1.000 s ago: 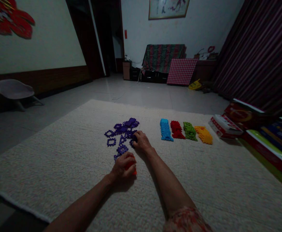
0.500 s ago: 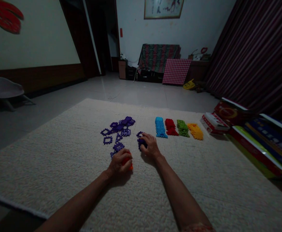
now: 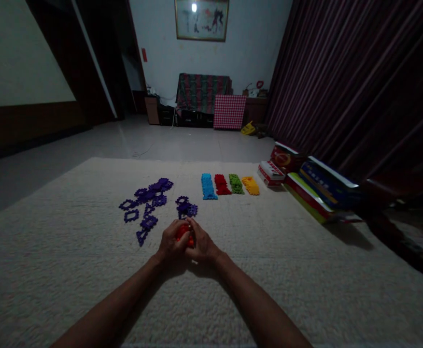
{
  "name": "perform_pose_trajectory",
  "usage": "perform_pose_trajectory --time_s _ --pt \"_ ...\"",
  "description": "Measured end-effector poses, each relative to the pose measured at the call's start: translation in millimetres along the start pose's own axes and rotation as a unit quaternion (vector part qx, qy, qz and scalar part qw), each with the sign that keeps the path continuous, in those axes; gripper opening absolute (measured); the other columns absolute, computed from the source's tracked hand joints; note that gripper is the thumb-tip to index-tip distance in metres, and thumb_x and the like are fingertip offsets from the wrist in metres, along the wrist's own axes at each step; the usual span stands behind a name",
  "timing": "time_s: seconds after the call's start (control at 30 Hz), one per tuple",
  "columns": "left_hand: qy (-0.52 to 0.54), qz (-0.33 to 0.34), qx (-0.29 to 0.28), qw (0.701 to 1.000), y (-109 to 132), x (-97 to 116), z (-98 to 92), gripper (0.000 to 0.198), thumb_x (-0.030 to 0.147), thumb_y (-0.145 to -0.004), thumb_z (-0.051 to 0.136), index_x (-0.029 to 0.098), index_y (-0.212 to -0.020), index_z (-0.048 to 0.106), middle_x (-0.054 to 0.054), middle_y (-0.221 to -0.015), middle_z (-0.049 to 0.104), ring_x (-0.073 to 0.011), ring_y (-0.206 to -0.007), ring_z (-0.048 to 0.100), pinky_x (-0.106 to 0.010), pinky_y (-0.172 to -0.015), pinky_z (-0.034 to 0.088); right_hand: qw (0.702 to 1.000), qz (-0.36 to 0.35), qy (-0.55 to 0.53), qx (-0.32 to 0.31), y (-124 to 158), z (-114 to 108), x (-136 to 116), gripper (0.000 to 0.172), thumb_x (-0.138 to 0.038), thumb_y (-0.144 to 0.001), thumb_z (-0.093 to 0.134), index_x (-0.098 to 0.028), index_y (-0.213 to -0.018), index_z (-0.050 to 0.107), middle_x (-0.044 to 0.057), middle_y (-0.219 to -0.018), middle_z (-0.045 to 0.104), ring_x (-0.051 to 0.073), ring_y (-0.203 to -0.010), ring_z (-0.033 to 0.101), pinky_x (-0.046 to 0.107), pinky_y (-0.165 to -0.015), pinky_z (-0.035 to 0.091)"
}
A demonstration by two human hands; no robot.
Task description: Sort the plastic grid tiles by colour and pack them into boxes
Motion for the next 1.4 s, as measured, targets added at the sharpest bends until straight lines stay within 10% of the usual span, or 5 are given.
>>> perform_pose_trajectory --time_s 0.57,0.93,1.13,1.4 --pt "0.044 -0.009 -0.056 0.997 -36 20 107.9 0.032 0.044 -0.088 0.051 0.018 -0.099 0.065 -0.008 -0.096 0.066 -0.0244 -0.09 0.064 -0.04 -0.085 0.053 0.982 0.188 -0.028 0.009 28 -90 17 0.111 -0.015 -0.062 0.074 -0.022 -0.157 0.018 0.017 -0.148 0.047 0.028 -0.13 0.052 0.043 -0.107 0.042" --pt "0.12 -0.064 -0.1 0.986 -37 1 121.7 0.053 0.053 -0.092 0.042 0.016 -0.123 0.064 -0.014 -0.136 0.063 -0.029 -0.128 0.058 -0.048 -0.113 0.041 0.972 0.229 -0.045 0.021 33 -92 14 0.072 -0.021 -0.066 0.074 -0.024 -0.129 0.039 -0.002 -0.093 0.058 0.014 -0.076 0.054 0.026 -0.065 0.045" --pt "0.145 -0.064 -0.139 0.977 -37 -1 127.5 0.059 0.055 -0.093 0.038 0.015 -0.129 0.063 -0.015 -0.146 0.056 -0.0273 -0.141 0.046 -0.047 -0.123 0.027 0.968 0.251 -0.011 0.012 38 -98 1 0.04 -0.022 -0.068 0.069 -0.024 -0.102 0.049 -0.002 -0.093 0.059 0.014 -0.077 0.055 0.025 -0.065 0.044" --pt "0.144 -0.083 -0.123 0.979 -41 -4 126.2 0.06 0.057 -0.091 0.041 0.017 -0.132 0.059 -0.014 -0.152 0.049 -0.0275 -0.146 0.039 -0.047 -0.124 0.025 0.975 0.218 0.008 0.043 37 -92 6 0.041 -0.02 -0.067 0.068 -0.023 -0.105 0.053 -0.002 -0.094 0.061 0.016 -0.082 0.058 0.027 -0.071 0.048"
Point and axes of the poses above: each hand's wrist, its own y-axis away from the middle knuckle, its own z-axis out of the palm, x = y × z, the point moved 4 cm from there along -y, towards the middle knuckle
